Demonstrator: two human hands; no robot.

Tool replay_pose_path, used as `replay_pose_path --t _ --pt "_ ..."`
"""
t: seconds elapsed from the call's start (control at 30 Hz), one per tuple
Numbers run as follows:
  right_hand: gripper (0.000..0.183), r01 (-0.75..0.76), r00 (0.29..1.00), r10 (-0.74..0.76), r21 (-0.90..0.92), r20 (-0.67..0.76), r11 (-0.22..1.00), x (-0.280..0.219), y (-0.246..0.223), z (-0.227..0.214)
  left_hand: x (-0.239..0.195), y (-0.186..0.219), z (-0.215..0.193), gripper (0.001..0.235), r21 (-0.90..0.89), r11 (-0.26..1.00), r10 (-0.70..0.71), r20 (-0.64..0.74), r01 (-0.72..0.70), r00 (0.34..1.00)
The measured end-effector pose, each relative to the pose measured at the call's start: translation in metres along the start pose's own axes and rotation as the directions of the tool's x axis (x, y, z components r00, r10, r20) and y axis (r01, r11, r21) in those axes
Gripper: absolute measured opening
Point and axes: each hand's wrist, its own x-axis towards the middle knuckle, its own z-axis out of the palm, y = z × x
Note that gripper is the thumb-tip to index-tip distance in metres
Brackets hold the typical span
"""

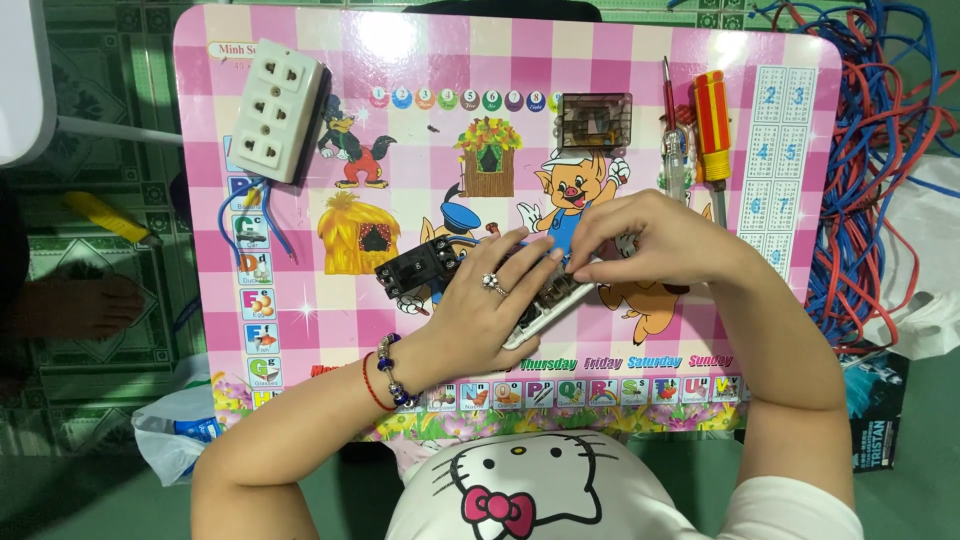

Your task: The person uses a screwdriver to tighten screws on a white electrical outlet and a black switch, connecting blue and red wires to the terminals. They manipulate the wires and components on a pink checkered mat.

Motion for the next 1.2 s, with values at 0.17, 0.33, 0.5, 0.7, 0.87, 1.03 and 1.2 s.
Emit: replay_pose_path --t 0.17,0.33,0.5,0.7,0.87,1.03,1.2 --pt "0.015 -0.075 0.996 0.072 0.066 0.049 0.995 -0.001 -0.002 0.001 0.001 -0.01 -0.004 0.08 -0.069 0.996 0.064 0.025 -0.062 0.998" --pt "0.014 -0.129 0.991 0.123 0.131 0.056 0.983 -0.002 -0.002 0.009 0.007 -0.021 -0.019 0.069 -0.155 0.981 0.125 0.045 -0.116 0.991" --pt "0.017 0.067 0.996 -0.069 0.036 0.06 0.997 -0.003 -0.01 0.011 0.011 -0.026 -0.032 0.068 -0.199 0.965 0.189 0.089 -0.169 0.978" --pt "0.017 0.166 0.981 -0.161 -0.032 0.112 0.986 -0.003 -0.007 0.005 0.012 -0.027 -0.035 0.076 -0.224 0.96 0.198 0.121 -0.168 0.973" --pt "0.016 0.192 0.975 -0.19 -0.005 0.119 0.981 -0.004 -0.006 0.0 0.011 -0.029 -0.033 0.076 -0.218 0.961 0.199 0.125 -0.168 0.972" --pt "0.019 0.208 0.978 -0.207 -0.041 0.033 0.977 -0.008 -0.001 -0.012 0.011 -0.028 -0.033 0.075 -0.2 0.964 0.203 0.112 -0.178 0.973" --pt "0.019 -0.177 0.906 -0.037 -0.458 -0.421 0.871 -0.048 -0.008 -0.041 0.008 -0.033 -0.034 0.08 -0.209 0.959 0.234 0.213 -0.19 0.949"
